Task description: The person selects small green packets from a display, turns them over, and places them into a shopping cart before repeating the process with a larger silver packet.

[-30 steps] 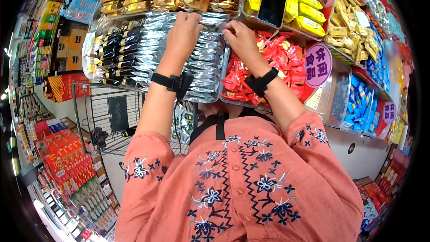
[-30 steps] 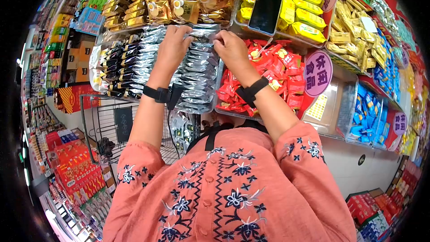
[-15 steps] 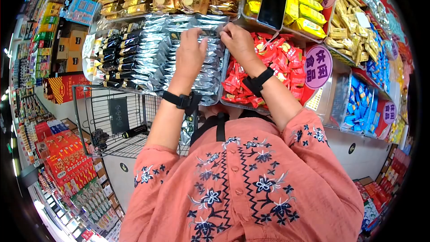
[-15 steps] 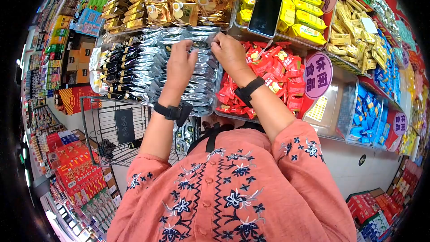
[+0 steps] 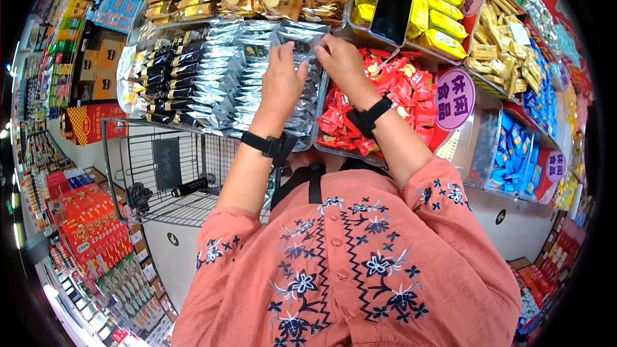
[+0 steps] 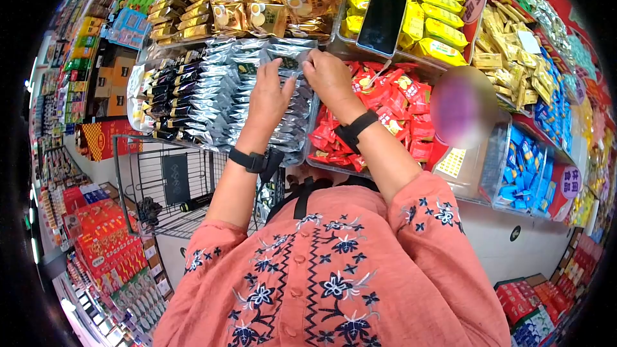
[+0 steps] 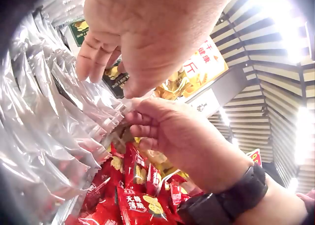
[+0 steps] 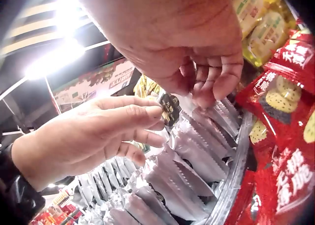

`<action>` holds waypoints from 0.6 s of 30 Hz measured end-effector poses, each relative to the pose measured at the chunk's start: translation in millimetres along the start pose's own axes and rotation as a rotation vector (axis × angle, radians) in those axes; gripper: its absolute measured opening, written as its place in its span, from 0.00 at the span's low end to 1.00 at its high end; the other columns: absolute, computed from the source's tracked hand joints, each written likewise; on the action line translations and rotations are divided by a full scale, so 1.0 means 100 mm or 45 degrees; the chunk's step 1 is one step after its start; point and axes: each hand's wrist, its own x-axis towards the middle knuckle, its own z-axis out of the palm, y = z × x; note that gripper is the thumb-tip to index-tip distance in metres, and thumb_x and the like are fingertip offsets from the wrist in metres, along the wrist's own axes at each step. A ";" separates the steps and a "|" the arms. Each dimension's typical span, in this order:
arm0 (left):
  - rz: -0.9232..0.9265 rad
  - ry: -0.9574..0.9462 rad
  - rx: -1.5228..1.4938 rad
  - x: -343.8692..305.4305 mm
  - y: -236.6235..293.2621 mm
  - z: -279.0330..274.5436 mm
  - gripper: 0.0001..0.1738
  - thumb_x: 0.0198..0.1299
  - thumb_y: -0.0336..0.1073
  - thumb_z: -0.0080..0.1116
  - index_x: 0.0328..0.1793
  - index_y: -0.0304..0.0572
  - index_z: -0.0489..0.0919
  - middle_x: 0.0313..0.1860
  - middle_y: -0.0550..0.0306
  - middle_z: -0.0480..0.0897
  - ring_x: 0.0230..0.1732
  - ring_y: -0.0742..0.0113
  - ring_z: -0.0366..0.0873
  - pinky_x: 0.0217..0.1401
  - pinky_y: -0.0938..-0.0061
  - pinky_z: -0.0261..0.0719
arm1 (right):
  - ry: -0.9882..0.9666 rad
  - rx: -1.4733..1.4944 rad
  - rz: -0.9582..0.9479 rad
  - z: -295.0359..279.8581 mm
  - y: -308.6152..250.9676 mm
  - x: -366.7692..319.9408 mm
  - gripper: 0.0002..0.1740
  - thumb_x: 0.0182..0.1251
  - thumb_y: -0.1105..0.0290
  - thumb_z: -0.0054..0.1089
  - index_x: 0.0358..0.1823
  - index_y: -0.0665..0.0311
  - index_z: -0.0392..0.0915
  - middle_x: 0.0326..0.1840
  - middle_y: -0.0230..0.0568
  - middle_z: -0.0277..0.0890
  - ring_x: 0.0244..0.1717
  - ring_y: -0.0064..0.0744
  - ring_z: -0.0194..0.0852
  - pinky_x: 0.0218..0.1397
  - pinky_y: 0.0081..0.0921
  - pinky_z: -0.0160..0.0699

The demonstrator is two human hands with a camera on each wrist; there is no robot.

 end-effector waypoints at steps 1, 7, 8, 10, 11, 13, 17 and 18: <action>-0.012 -0.012 0.007 -0.01 0.00 0.00 0.29 0.65 0.38 0.67 0.69 0.35 0.72 0.57 0.41 0.77 0.46 0.48 0.83 0.50 0.58 0.83 | 0.004 0.001 0.000 0.00 0.01 0.00 0.12 0.68 0.61 0.61 0.37 0.63 0.79 0.35 0.53 0.82 0.39 0.61 0.82 0.41 0.54 0.78; 0.125 0.062 0.099 -0.03 -0.06 0.03 0.29 0.64 0.38 0.68 0.68 0.34 0.72 0.57 0.40 0.78 0.45 0.46 0.82 0.50 0.57 0.83 | -0.012 0.008 -0.011 -0.04 -0.01 -0.02 0.12 0.67 0.61 0.63 0.40 0.64 0.81 0.37 0.52 0.84 0.40 0.59 0.83 0.42 0.52 0.79; 0.099 0.032 0.072 -0.04 -0.08 0.04 0.29 0.64 0.38 0.68 0.68 0.34 0.72 0.57 0.40 0.78 0.45 0.46 0.82 0.50 0.58 0.83 | -0.007 0.087 -0.022 -0.06 -0.02 -0.03 0.12 0.68 0.61 0.63 0.40 0.64 0.81 0.37 0.53 0.84 0.41 0.59 0.83 0.42 0.51 0.79; 0.048 -0.046 -0.005 -0.06 -0.08 0.01 0.29 0.64 0.38 0.68 0.67 0.34 0.73 0.56 0.40 0.78 0.44 0.46 0.82 0.50 0.58 0.82 | 0.007 0.223 -0.023 -0.13 -0.07 -0.08 0.13 0.68 0.60 0.64 0.41 0.63 0.81 0.38 0.53 0.85 0.41 0.58 0.84 0.43 0.50 0.80; 0.081 -0.012 0.008 -0.08 -0.09 0.01 0.28 0.64 0.37 0.69 0.66 0.34 0.74 0.55 0.40 0.78 0.44 0.48 0.82 0.50 0.59 0.82 | 0.012 0.228 0.008 -0.14 -0.06 -0.10 0.13 0.68 0.59 0.64 0.41 0.63 0.81 0.38 0.53 0.85 0.42 0.57 0.85 0.42 0.49 0.80; 0.142 0.016 -0.045 -0.12 -0.09 -0.09 0.25 0.65 0.37 0.68 0.64 0.34 0.76 0.54 0.42 0.79 0.44 0.52 0.83 0.49 0.61 0.82 | 0.101 0.251 -0.005 -0.18 -0.08 -0.14 0.12 0.68 0.62 0.65 0.42 0.63 0.80 0.36 0.53 0.85 0.39 0.56 0.85 0.40 0.47 0.80; -0.045 0.006 -0.259 -0.28 0.11 -0.53 0.18 0.68 0.34 0.65 0.61 0.35 0.80 0.51 0.48 0.81 0.44 0.61 0.82 0.47 0.69 0.81 | 0.097 0.519 -0.110 -0.50 -0.39 -0.22 0.09 0.70 0.66 0.65 0.41 0.66 0.80 0.32 0.49 0.83 0.31 0.49 0.83 0.35 0.39 0.78; -0.109 0.033 -0.258 -0.36 0.21 -0.67 0.16 0.70 0.33 0.64 0.60 0.34 0.81 0.50 0.51 0.83 0.44 0.65 0.82 0.48 0.70 0.81 | 0.062 0.586 -0.142 -0.55 -0.50 -0.24 0.09 0.71 0.67 0.64 0.40 0.66 0.80 0.31 0.48 0.83 0.30 0.47 0.82 0.34 0.37 0.78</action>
